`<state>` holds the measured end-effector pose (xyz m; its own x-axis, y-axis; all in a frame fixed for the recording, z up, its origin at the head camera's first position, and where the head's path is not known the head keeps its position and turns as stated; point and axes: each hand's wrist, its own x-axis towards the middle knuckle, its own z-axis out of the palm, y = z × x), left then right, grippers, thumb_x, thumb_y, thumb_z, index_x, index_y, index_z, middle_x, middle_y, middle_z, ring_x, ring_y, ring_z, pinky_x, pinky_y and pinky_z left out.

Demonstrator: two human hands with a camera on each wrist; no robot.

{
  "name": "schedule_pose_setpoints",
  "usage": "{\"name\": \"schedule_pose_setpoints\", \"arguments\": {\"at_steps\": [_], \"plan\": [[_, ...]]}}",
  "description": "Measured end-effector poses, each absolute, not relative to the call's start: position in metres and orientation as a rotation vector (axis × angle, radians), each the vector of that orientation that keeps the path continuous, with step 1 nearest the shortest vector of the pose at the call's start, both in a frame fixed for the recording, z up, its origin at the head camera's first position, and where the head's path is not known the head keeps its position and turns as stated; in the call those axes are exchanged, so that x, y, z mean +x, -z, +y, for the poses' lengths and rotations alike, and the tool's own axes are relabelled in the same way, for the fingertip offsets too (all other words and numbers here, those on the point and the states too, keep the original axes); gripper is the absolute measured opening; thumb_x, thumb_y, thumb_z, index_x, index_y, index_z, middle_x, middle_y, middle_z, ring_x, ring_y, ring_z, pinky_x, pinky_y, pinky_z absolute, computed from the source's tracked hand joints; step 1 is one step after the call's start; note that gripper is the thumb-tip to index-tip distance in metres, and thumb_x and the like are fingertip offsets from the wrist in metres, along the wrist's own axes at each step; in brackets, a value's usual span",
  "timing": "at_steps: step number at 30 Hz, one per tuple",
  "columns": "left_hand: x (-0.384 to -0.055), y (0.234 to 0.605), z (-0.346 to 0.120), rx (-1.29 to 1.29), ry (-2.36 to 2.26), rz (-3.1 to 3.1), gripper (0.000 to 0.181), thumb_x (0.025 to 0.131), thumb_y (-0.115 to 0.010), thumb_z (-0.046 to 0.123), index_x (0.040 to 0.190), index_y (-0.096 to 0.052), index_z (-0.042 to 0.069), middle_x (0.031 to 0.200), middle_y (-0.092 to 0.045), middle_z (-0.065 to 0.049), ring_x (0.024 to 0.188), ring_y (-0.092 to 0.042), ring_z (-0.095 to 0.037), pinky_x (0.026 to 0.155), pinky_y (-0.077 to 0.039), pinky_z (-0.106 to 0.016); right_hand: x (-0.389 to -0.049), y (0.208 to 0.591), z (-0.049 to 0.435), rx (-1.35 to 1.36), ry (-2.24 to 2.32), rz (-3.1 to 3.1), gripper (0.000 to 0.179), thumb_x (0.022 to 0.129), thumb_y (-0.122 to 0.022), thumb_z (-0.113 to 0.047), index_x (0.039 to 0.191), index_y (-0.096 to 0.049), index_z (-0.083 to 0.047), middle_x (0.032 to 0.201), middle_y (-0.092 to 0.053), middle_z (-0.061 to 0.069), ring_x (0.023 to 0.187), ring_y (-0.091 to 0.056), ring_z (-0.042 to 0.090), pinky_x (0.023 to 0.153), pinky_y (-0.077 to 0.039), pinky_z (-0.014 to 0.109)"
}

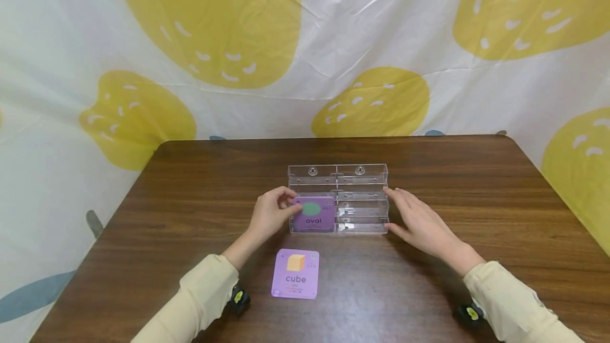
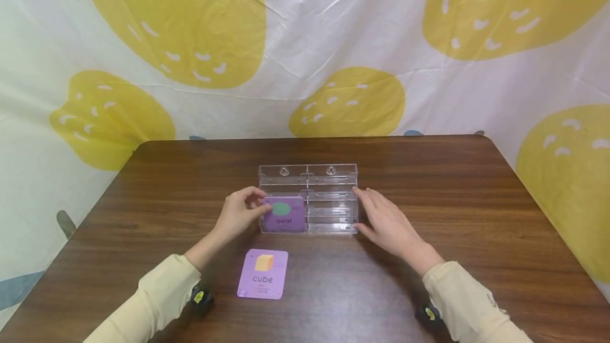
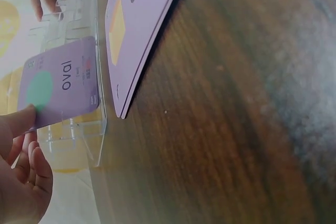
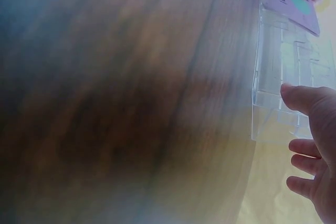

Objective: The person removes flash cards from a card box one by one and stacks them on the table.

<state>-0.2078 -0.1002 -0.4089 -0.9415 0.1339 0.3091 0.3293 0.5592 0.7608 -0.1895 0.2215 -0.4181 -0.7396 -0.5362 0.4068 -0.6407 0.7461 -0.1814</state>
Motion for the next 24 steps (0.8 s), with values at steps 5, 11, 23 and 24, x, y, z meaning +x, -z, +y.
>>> {"name": "schedule_pose_setpoints", "arguments": {"at_steps": [5, 11, 23, 24], "plan": [[-0.2086, 0.4095, -0.1011, -0.389, 1.364, -2.568, 0.019, 0.071, -0.076, 0.008, 0.085, -0.065, 0.003, 0.07, -0.062, -0.003, 0.06, -0.052, -0.01, 0.054, -0.044, -0.019, -0.1893, 0.4183, 0.2214, 0.905, -0.452, -2.627, 0.074, 0.074, -0.074, -0.019, 0.132, -0.034, 0.004, 0.128, -0.045, 0.024, 0.117, -0.042, 0.041, 0.096, -0.035, 0.052], [-0.2107, 0.4098, -0.1029, -0.398, 1.427, -2.562, 0.017, 0.071, -0.076, 0.007, 0.081, -0.063, 0.003, 0.07, -0.064, -0.004, 0.061, -0.056, -0.011, 0.056, -0.047, -0.019, -0.1887, 0.4175, 0.2213, 0.897, -0.456, -2.635, 0.074, 0.074, -0.074, -0.02, 0.133, -0.034, 0.003, 0.128, -0.045, 0.024, 0.117, -0.042, 0.041, 0.096, -0.035, 0.052], [-0.2128, 0.4105, -0.1073, -0.393, 1.473, -2.552, 0.011, 0.075, -0.073, 0.006, 0.08, -0.064, 0.002, 0.075, -0.067, -0.009, 0.064, -0.06, -0.014, 0.06, -0.05, -0.022, -0.1886, 0.4174, 0.2214, 0.901, -0.462, -2.624, 0.074, 0.074, -0.074, -0.02, 0.132, -0.034, 0.003, 0.128, -0.045, 0.023, 0.116, -0.043, 0.041, 0.096, -0.035, 0.051], [-0.2131, 0.411, -0.1078, -0.394, 1.474, -2.551, 0.01, 0.076, -0.072, 0.007, 0.08, -0.064, 0.002, 0.075, -0.067, -0.009, 0.064, -0.059, -0.013, 0.06, -0.05, -0.022, -0.1887, 0.4176, 0.2214, 0.902, -0.463, -2.623, 0.074, 0.074, -0.074, -0.02, 0.132, -0.034, 0.003, 0.128, -0.045, 0.023, 0.116, -0.043, 0.041, 0.096, -0.035, 0.051]]}}
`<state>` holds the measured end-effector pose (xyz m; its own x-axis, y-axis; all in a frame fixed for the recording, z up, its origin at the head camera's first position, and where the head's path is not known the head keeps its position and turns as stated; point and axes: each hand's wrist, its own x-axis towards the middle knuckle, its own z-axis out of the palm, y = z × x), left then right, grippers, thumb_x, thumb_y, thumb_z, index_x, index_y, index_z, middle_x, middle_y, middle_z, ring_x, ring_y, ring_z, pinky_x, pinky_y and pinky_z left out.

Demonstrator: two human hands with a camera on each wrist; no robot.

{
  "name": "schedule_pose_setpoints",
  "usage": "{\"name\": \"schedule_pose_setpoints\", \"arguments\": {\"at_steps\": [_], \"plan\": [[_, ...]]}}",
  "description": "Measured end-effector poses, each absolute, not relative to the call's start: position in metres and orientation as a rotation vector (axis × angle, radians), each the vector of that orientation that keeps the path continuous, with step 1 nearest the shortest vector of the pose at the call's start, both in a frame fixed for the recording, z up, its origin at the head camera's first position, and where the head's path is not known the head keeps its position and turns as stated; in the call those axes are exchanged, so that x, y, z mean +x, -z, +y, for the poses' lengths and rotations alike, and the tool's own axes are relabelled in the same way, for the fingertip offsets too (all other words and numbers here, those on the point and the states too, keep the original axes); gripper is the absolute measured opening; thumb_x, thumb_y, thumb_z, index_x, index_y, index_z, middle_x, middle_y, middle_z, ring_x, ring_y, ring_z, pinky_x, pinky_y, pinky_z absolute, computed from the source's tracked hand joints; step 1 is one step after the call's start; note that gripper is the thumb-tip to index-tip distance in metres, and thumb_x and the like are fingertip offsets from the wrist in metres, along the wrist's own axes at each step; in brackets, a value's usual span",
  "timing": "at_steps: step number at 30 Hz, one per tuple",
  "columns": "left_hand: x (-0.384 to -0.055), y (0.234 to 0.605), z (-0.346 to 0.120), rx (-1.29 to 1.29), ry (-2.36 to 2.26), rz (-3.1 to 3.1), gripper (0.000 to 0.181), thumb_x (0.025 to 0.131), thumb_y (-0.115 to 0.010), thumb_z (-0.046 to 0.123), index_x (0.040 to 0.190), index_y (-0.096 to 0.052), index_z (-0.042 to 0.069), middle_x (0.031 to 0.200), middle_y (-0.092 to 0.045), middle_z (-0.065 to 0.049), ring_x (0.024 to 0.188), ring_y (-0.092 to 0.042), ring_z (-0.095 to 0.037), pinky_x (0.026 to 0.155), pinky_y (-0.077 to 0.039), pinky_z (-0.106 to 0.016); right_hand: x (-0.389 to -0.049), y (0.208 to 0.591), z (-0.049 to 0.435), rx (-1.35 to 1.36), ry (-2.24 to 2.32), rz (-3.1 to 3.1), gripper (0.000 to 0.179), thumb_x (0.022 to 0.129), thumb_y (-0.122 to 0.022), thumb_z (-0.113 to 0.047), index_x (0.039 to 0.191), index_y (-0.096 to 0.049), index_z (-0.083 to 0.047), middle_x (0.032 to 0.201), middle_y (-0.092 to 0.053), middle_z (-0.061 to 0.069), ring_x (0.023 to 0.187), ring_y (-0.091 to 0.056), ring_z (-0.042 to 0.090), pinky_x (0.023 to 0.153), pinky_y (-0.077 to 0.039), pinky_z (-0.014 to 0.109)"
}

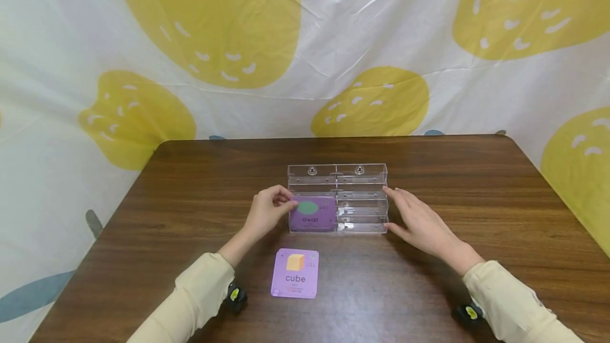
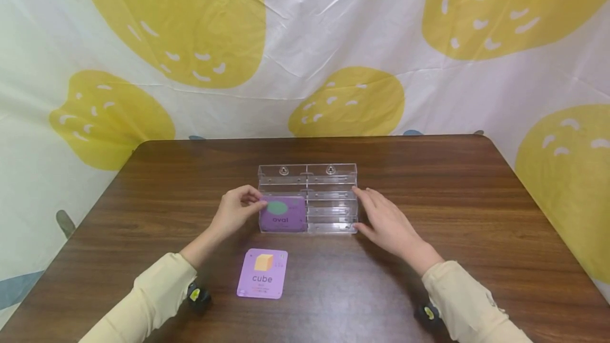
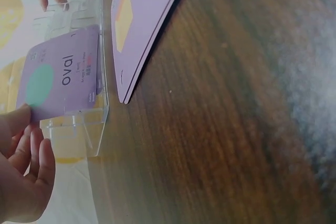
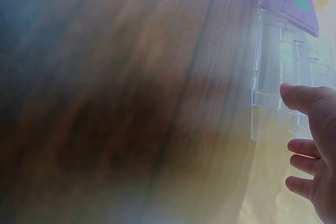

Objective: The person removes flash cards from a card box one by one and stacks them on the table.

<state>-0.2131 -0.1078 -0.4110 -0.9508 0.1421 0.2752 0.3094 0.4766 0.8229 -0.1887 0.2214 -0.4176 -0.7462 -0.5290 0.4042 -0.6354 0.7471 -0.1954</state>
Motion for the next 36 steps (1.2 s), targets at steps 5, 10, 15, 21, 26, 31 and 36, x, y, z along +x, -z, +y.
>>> {"name": "schedule_pose_setpoints", "arguments": {"at_steps": [5, 10, 15, 21, 26, 31, 36], "plan": [[-0.213, 0.409, -0.11, -0.394, 1.493, -2.541, 0.007, 0.079, -0.068, 0.006, 0.081, -0.064, 0.001, 0.075, -0.067, -0.009, 0.064, -0.057, -0.012, 0.059, -0.048, -0.022, -0.189, 0.418, 0.222, 0.9, -0.462, -2.629, 0.074, 0.075, -0.074, -0.02, 0.133, -0.034, 0.003, 0.128, -0.045, 0.023, 0.117, -0.042, 0.04, 0.097, -0.035, 0.051], [-0.215, 0.407, -0.111, -0.385, 1.525, -2.541, 0.006, 0.081, -0.066, 0.005, 0.083, -0.064, -0.001, 0.077, -0.066, -0.011, 0.065, -0.055, -0.012, 0.06, -0.047, -0.021, -0.189, 0.418, 0.222, 0.899, -0.462, -2.635, 0.075, 0.075, -0.074, -0.021, 0.133, -0.033, 0.003, 0.128, -0.045, 0.023, 0.117, -0.043, 0.04, 0.097, -0.035, 0.051], [-0.215, 0.405, -0.112, -0.378, 1.564, -2.539, 0.006, 0.082, -0.064, 0.003, 0.085, -0.064, -0.002, 0.079, -0.066, -0.011, 0.068, -0.057, -0.013, 0.064, -0.048, -0.022, -0.189, 0.417, 0.222, 0.896, -0.459, -2.645, 0.074, 0.075, -0.073, -0.021, 0.133, -0.033, 0.003, 0.128, -0.045, 0.023, 0.117, -0.043, 0.041, 0.097, -0.035, 0.051], [-0.215, 0.4, -0.112, -0.411, 1.628, -2.517, 0.006, 0.082, -0.063, 0.0, 0.087, -0.063, -0.004, 0.078, -0.065, -0.014, 0.066, -0.057, -0.013, 0.06, -0.048, -0.021, -0.188, 0.417, 0.222, 0.883, -0.461, -2.659, 0.074, 0.075, -0.073, -0.021, 0.133, -0.033, 0.003, 0.127, -0.046, 0.025, 0.116, -0.043, 0.041, 0.096, -0.035, 0.051], [-0.214, 0.396, -0.112, -0.41, 1.709, -2.492, 0.006, 0.083, -0.061, -0.002, 0.088, -0.062, -0.005, 0.076, -0.063, -0.014, 0.064, -0.057, -0.021, 0.057, -0.051, -0.027, -0.188, 0.416, 0.222, 0.882, -0.464, -2.659, 0.074, 0.076, -0.073, -0.021, 0.133, -0.033, 0.003, 0.126, -0.046, 0.025, 0.116, -0.043, 0.04, 0.096, -0.035, 0.051], [-0.212, 0.394, -0.112, -0.424, 1.714, -2.482, 0.007, 0.083, -0.061, -0.002, 0.089, -0.062, -0.005, 0.077, -0.063, -0.015, 0.063, -0.057, -0.02, 0.056, -0.05, -0.025, -0.187, 0.416, 0.222, 0.882, -0.463, -2.663, 0.074, 0.076, -0.072, -0.02, 0.134, -0.033, 0.003, 0.127, -0.046, 0.025, 0.116, -0.043, 0.041, 0.096, -0.035, 0.052], [-0.205, 0.385, -0.11, -0.418, 1.715, -2.47, 0.008, 0.083, -0.06, -0.002, 0.09, -0.061, -0.007, 0.08, -0.063, -0.018, 0.065, -0.058, -0.024, 0.059, -0.052, -0.032, -0.187, 0.416, 0.221, 0.881, -0.46, -2.67, 0.073, 0.076, -0.072, -0.02, 0.134, -0.032, 0.003, 0.128, -0.045, 0.024, 0.117, -0.043, 0.041, 0.096, -0.035, 0.052]]}}
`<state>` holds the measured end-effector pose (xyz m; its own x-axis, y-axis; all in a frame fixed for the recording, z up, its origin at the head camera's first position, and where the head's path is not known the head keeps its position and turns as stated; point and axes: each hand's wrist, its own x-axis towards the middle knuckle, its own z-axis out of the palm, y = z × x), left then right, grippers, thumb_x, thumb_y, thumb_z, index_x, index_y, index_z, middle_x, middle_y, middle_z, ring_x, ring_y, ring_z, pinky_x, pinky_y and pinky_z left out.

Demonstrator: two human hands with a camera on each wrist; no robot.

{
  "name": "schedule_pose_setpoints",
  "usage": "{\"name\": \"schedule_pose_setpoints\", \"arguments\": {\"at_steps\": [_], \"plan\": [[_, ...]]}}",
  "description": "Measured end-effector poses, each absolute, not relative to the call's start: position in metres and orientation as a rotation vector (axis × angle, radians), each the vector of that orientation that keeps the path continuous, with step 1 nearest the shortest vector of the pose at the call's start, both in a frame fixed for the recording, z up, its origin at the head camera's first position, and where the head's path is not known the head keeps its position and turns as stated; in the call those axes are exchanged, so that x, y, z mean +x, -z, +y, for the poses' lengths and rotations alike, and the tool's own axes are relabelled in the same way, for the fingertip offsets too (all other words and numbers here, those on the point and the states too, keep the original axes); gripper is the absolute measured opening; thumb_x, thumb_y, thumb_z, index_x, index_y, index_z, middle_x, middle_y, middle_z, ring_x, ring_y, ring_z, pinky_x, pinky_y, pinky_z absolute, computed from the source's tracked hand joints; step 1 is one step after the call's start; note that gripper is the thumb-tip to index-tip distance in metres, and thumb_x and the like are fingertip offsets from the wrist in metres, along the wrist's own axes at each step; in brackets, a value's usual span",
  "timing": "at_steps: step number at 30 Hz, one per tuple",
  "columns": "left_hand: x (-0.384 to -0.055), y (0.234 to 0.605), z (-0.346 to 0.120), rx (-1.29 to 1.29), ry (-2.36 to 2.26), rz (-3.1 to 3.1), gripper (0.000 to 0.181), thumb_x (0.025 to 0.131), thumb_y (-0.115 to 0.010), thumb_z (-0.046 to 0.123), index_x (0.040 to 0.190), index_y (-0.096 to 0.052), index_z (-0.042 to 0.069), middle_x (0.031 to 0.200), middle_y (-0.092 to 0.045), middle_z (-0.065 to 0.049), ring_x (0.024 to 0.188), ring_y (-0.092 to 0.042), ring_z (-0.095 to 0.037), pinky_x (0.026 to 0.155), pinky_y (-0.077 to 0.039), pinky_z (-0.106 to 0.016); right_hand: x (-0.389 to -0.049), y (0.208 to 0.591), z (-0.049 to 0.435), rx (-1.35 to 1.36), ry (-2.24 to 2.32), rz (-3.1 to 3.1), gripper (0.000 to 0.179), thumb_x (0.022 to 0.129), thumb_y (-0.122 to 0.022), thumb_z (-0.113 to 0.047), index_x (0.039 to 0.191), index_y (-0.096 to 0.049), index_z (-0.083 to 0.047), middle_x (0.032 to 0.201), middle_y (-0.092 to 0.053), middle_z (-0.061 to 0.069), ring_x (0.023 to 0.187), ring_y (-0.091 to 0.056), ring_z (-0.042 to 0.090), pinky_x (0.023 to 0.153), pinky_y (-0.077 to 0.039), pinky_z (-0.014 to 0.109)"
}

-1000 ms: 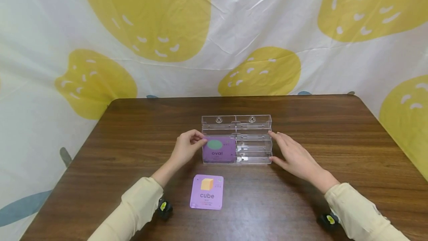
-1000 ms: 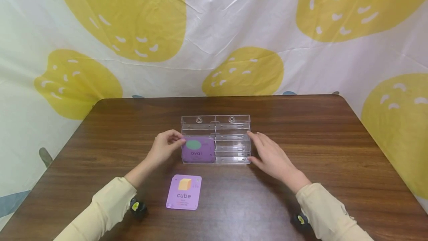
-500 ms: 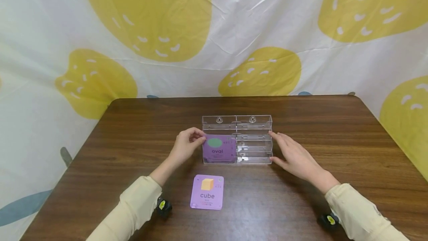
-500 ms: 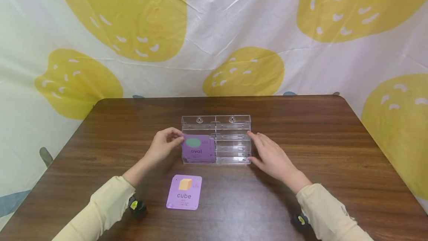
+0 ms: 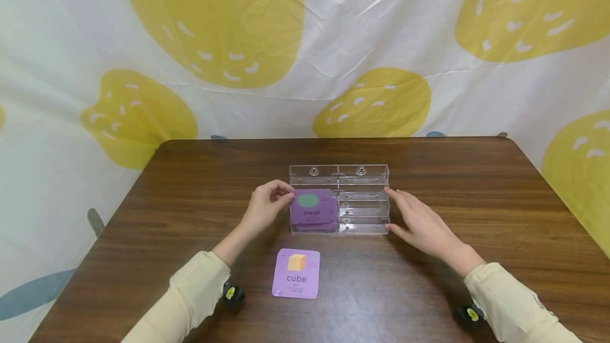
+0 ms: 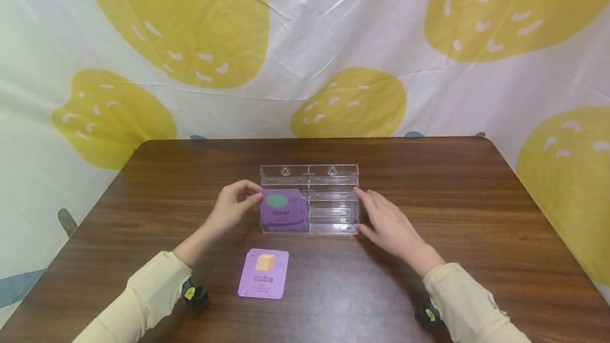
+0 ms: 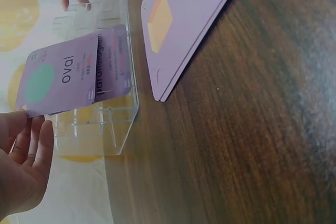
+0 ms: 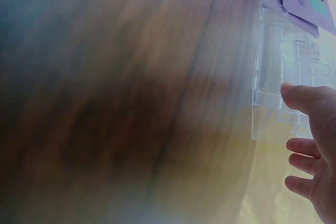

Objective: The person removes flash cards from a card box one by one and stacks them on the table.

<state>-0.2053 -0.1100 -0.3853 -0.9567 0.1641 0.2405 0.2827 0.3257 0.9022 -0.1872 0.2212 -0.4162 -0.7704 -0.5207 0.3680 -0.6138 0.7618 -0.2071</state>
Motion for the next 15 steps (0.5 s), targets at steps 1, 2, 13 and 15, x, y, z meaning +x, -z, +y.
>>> {"name": "schedule_pose_setpoints", "arguments": {"at_steps": [1, 2, 13, 15], "plan": [[-0.202, 0.381, -0.109, -0.417, 1.717, -2.47, 0.008, 0.083, -0.06, -0.002, 0.09, -0.061, -0.007, 0.08, -0.063, -0.019, 0.065, -0.057, -0.023, 0.06, -0.052, -0.036, -0.187, 0.416, 0.221, 0.881, -0.458, -2.671, 0.073, 0.077, -0.072, -0.02, 0.134, -0.032, 0.003, 0.128, -0.045, 0.024, 0.116, -0.043, 0.041, 0.096, -0.035, 0.052], [-0.201, 0.378, -0.108, -0.415, 1.724, -2.467, 0.009, 0.084, -0.06, -0.003, 0.09, -0.061, -0.008, 0.081, -0.063, -0.02, 0.066, -0.057, -0.026, 0.062, -0.052, -0.04, -0.187, 0.416, 0.221, 0.882, -0.458, -2.671, 0.073, 0.077, -0.072, -0.019, 0.134, -0.032, 0.004, 0.128, -0.045, 0.024, 0.116, -0.043, 0.041, 0.096, -0.035, 0.052], [-0.195, 0.384, -0.108, -0.455, 1.691, -2.481, 0.008, 0.083, -0.061, -0.001, 0.09, -0.063, -0.002, 0.082, -0.064, -0.012, 0.071, -0.057, -0.015, 0.062, -0.049, -0.02, -0.187, 0.417, 0.221, 0.878, -0.454, -2.658, 0.074, 0.076, -0.073, -0.02, 0.134, -0.033, 0.003, 0.127, -0.046, 0.024, 0.116, -0.043, 0.04, 0.095, -0.036, 0.051], [-0.191, 0.383, -0.108, -0.466, 1.693, -2.49, 0.008, 0.084, -0.061, -0.001, 0.091, -0.063, -0.002, 0.083, -0.064, -0.012, 0.072, -0.057, -0.013, 0.064, -0.049, -0.02, -0.188, 0.417, 0.221, 0.882, -0.453, -2.651, 0.074, 0.075, -0.073, -0.02, 0.133, -0.033, 0.003, 0.126, -0.047, 0.025, 0.116, -0.044, 0.04, 0.095, -0.036, 0.051]]}}
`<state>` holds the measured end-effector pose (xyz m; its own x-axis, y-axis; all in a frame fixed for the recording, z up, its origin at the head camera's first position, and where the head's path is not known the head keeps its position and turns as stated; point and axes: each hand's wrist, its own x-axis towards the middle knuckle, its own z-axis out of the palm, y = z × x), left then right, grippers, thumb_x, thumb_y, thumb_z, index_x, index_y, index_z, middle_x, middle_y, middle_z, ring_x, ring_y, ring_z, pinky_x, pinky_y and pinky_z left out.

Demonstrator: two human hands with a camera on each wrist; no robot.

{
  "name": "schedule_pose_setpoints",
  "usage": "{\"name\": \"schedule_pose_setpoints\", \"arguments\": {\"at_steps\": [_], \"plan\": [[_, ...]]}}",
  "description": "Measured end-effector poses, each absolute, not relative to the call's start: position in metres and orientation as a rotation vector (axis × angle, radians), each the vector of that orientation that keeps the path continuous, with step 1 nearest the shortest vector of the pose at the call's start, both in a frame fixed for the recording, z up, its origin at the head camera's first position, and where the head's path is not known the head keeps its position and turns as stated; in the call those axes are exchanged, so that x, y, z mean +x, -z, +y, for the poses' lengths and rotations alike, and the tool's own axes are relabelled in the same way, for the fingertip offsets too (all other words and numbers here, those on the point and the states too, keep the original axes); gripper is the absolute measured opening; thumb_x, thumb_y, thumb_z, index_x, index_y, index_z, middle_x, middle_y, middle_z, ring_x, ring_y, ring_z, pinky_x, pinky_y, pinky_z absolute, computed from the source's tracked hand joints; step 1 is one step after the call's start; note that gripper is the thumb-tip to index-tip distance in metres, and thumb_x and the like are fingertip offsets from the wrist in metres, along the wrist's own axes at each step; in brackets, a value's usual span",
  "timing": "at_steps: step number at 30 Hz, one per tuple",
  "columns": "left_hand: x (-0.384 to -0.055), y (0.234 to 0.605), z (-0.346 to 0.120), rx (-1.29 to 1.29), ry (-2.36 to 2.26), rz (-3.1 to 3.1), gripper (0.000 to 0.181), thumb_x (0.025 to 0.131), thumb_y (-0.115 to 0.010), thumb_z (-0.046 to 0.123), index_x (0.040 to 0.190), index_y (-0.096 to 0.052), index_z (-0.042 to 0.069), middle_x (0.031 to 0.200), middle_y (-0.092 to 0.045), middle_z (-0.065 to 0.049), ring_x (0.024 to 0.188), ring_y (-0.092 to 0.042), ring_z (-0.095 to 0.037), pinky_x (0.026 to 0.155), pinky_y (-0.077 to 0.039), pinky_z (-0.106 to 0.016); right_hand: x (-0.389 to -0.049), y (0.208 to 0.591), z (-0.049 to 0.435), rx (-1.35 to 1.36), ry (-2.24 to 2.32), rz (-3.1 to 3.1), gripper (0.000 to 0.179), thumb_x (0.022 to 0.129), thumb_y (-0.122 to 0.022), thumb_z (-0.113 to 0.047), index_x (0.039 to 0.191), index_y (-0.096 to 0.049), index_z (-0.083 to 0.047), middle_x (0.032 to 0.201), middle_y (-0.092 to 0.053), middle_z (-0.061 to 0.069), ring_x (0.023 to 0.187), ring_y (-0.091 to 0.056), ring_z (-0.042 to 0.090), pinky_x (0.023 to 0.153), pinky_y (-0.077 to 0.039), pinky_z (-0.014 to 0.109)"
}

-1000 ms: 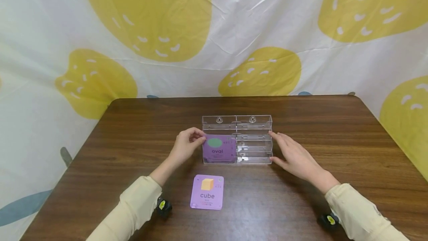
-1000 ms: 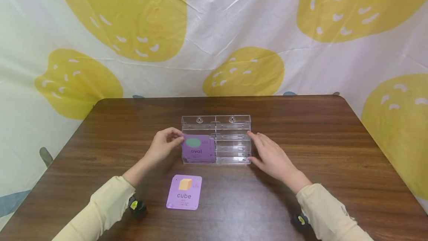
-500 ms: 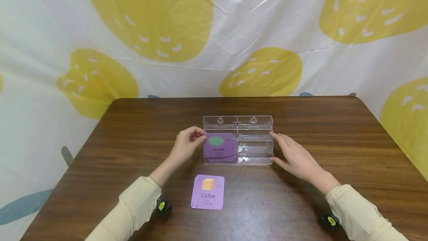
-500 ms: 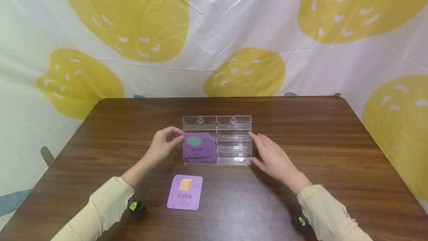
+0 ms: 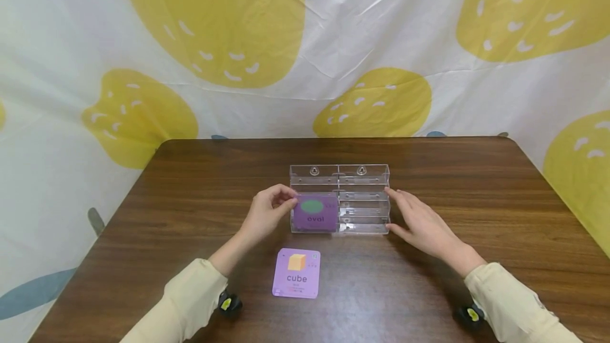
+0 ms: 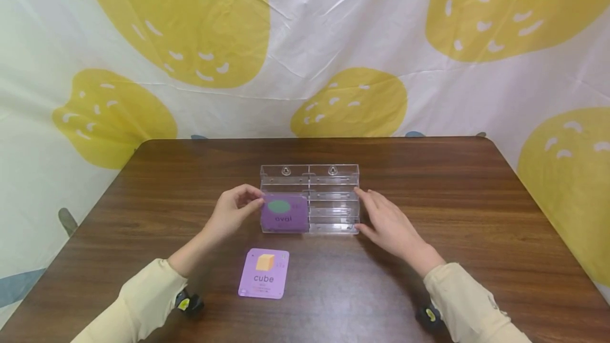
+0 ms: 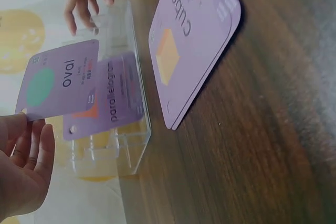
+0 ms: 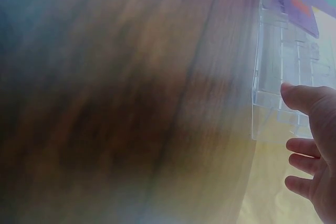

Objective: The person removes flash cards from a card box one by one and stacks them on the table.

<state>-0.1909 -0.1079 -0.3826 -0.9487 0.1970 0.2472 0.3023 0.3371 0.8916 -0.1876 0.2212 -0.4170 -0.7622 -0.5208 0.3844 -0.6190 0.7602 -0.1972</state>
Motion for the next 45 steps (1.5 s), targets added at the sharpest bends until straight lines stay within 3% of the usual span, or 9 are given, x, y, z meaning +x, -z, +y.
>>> {"name": "schedule_pose_setpoints", "arguments": {"at_steps": [14, 22, 28, 33, 45], "plan": [[-0.163, 0.381, -0.114, -0.506, 1.706, -2.551, 0.007, 0.084, -0.061, 0.002, 0.09, -0.062, -0.002, 0.083, -0.064, -0.011, 0.072, -0.059, -0.023, 0.063, -0.049, -0.021, -0.189, 0.418, 0.22, 0.906, -0.445, -2.634, 0.074, 0.075, -0.073, -0.02, 0.132, -0.034, 0.004, 0.126, -0.047, 0.025, 0.115, -0.044, 0.041, 0.096, -0.036, 0.051], [-0.151, 0.391, -0.122, -0.483, 1.732, -2.601, 0.007, 0.083, -0.061, 0.0, 0.089, -0.061, -0.004, 0.081, -0.064, -0.013, 0.069, -0.059, -0.014, 0.062, -0.05, -0.022, -0.19, 0.418, 0.22, 0.932, -0.415, -2.58, 0.073, 0.073, -0.075, -0.02, 0.13, -0.037, 0.005, 0.124, -0.048, 0.024, 0.115, -0.043, 0.041, 0.096, -0.034, 0.051], [-0.142, 0.396, -0.127, -0.424, 1.85, -2.612, 0.009, 0.084, -0.059, -0.002, 0.091, -0.06, -0.008, 0.081, -0.064, -0.016, 0.068, -0.061, -0.018, 0.061, -0.054, -0.026, -0.189, 0.416, 0.22, 0.937, -0.408, -2.58, 0.072, 0.073, -0.074, -0.019, 0.129, -0.037, 0.006, 0.125, -0.047, 0.023, 0.116, -0.042, 0.04, 0.099, -0.031, 0.049], [-0.135, 0.398, -0.131, -0.347, 1.95, -2.632, 0.012, 0.085, -0.058, -0.001, 0.093, -0.058, -0.01, 0.082, -0.063, -0.016, 0.067, -0.06, -0.013, 0.061, -0.054, -0.031, -0.189, 0.416, 0.22, 0.938, -0.386, -2.571, 0.072, 0.072, -0.074, -0.02, 0.129, -0.038, 0.006, 0.124, -0.047, 0.024, 0.116, -0.042, 0.04, 0.098, -0.032, 0.049], [-0.127, 0.405, -0.135, -0.257, 2.082, -2.653, 0.016, 0.085, -0.057, 0.0, 0.096, -0.056, -0.012, 0.083, -0.064, -0.013, 0.07, -0.06, -0.014, 0.06, -0.054, -0.032, -0.189, 0.416, 0.22, 0.931, -0.385, -2.567, 0.071, 0.072, -0.075, -0.02, 0.127, -0.039, 0.007, 0.124, -0.048, 0.023, 0.115, -0.042, 0.04, 0.098, -0.032, 0.049]]}}
